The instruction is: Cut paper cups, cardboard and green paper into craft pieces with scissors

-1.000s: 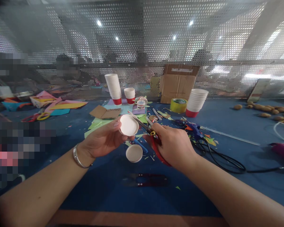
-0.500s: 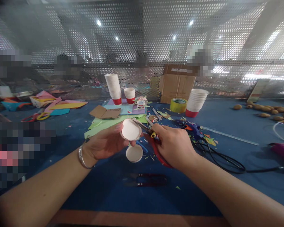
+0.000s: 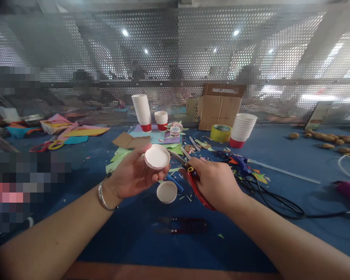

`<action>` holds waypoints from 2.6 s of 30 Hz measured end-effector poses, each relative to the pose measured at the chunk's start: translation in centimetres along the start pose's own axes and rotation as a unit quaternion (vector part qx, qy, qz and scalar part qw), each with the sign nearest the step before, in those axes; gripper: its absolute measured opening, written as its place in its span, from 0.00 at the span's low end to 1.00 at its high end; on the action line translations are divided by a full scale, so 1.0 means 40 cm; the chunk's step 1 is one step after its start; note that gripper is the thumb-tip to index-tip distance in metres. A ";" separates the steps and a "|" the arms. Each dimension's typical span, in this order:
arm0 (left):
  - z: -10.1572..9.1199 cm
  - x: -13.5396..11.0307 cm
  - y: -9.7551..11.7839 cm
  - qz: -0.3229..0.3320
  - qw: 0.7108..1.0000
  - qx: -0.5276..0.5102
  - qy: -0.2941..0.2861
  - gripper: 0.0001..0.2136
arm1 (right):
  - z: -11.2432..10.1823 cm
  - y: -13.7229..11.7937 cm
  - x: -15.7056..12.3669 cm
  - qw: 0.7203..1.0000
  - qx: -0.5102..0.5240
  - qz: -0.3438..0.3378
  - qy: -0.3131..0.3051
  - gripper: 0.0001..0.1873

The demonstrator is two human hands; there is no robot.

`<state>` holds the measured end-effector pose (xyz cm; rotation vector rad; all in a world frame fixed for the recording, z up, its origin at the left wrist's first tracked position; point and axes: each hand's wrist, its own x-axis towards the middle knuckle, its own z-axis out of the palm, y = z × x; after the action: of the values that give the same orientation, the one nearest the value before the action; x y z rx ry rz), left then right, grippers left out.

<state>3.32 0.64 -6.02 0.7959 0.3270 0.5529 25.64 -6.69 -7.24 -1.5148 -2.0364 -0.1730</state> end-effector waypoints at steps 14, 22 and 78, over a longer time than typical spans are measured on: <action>0.006 0.001 -0.004 -0.002 1.000 -0.006 0.010 0.21 | -0.001 -0.009 -0.002 0.999 -0.021 0.024 -0.031 0.18; 0.018 -0.004 0.003 0.026 1.000 0.018 0.001 0.19 | 0.006 -0.017 -0.004 0.996 0.075 0.040 -0.029 0.18; 0.008 -0.011 0.005 0.096 0.992 0.079 0.040 0.13 | -0.030 -0.018 0.017 0.929 0.320 0.129 -0.136 0.19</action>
<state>3.06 0.30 -5.63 0.9653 0.3735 0.7467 25.33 -6.90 -5.76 -1.3981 -1.7987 0.7719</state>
